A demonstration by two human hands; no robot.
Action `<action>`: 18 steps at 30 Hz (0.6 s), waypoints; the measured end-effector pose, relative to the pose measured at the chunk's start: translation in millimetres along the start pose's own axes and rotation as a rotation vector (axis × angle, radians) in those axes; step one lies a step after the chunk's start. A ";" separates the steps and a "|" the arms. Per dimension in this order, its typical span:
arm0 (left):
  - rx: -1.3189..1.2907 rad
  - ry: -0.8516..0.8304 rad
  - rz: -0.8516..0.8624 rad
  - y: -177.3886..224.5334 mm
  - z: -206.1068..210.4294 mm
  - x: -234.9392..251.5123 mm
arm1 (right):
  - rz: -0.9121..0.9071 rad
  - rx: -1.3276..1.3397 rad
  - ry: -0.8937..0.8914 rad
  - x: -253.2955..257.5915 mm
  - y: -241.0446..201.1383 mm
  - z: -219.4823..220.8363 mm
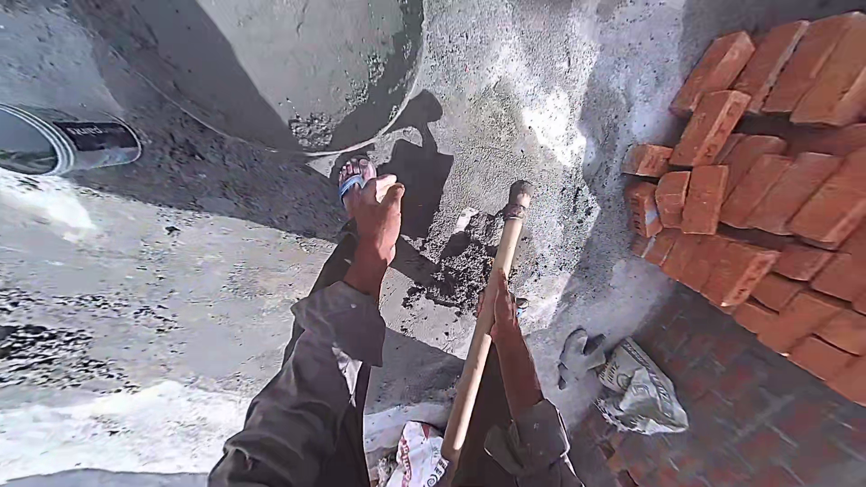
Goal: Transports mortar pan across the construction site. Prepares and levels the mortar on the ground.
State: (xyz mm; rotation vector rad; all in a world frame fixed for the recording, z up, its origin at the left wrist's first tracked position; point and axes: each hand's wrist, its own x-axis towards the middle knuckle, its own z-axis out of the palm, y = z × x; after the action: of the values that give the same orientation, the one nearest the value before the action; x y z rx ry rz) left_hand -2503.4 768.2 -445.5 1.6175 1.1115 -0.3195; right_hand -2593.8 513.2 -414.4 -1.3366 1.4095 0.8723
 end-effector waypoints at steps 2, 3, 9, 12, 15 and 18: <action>-0.065 0.081 0.000 -1.0 -7.7 4.6 | -0.159 0.058 -0.037 -30.1 -56.3 14.9; -0.105 0.119 0.010 0.6 -9.2 8.8 | -0.243 0.090 -0.056 -50.1 -86.9 25.6; -0.236 0.119 -0.065 20.2 -22.7 6.6 | -0.860 0.292 -0.428 -186.9 -172.0 55.4; -0.270 0.131 -0.086 20.4 -29.2 15.5 | -1.030 0.336 -0.726 -211.4 -169.9 58.3; -0.305 0.157 -0.133 17.8 -34.0 24.4 | -1.078 0.345 -0.966 -206.7 -166.0 83.8; -0.232 0.164 -0.143 14.1 -37.0 28.5 | -1.078 0.368 -1.111 -195.5 -182.1 129.0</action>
State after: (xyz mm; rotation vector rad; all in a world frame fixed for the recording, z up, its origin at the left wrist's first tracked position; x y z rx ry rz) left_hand -2489.5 814.8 -442.9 1.3804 1.3410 -0.1451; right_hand -2407.4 666.2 -241.6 -0.8418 -0.0888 0.4030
